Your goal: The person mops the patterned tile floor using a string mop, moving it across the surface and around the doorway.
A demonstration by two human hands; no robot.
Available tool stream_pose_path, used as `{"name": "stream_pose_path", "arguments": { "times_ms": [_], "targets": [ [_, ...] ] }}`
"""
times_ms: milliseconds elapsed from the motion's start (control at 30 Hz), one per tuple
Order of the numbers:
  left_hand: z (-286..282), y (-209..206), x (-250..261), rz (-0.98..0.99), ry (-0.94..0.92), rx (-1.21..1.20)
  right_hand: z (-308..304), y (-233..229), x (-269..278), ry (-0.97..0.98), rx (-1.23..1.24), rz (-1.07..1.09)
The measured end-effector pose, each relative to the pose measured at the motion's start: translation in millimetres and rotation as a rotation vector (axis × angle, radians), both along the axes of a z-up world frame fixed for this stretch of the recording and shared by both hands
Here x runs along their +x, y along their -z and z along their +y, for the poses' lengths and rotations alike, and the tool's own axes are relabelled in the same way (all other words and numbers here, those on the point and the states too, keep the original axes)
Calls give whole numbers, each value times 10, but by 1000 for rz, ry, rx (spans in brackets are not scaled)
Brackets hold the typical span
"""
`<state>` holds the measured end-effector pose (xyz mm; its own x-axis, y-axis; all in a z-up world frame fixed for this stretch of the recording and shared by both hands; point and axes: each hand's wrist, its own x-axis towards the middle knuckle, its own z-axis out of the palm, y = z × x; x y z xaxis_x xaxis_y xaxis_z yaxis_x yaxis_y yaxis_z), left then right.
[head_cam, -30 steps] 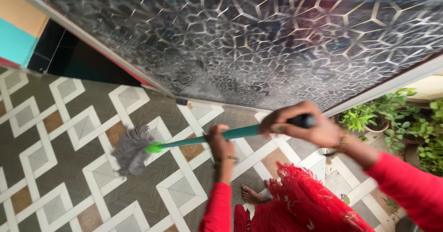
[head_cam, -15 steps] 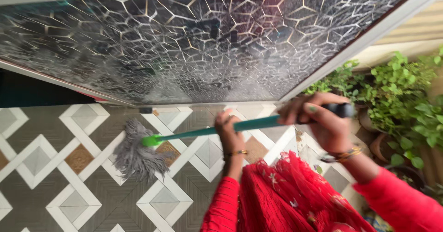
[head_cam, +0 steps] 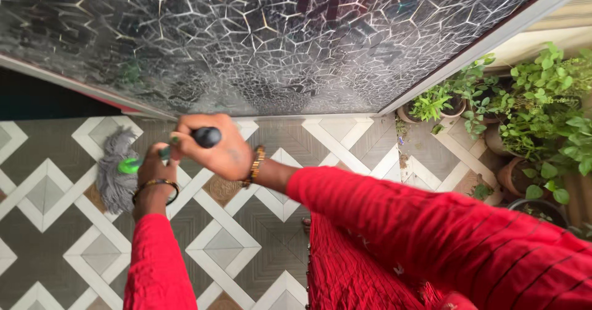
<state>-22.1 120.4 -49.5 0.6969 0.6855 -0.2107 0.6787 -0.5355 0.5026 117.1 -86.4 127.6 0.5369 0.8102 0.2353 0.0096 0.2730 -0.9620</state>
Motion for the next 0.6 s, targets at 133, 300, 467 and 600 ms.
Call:
{"name": "stream_pose_path", "arguments": {
  "times_ms": [133, 300, 467, 600],
  "targets": [
    [-18, 389, -197, -42, -44, 95, 66, 192, -157, 102, -130, -45],
    [-713, 387, -214, 43, -116, -15, -621, 212, -127, -42, -128, -20],
    [-1547, -305, 101, -58, -92, -28, -1233, -172, 233, -136, -170, -102],
    [-2229, -969, 138, -345, -63, 17, -1715, -712, 404, -258, -83, -77]
  ]
}}
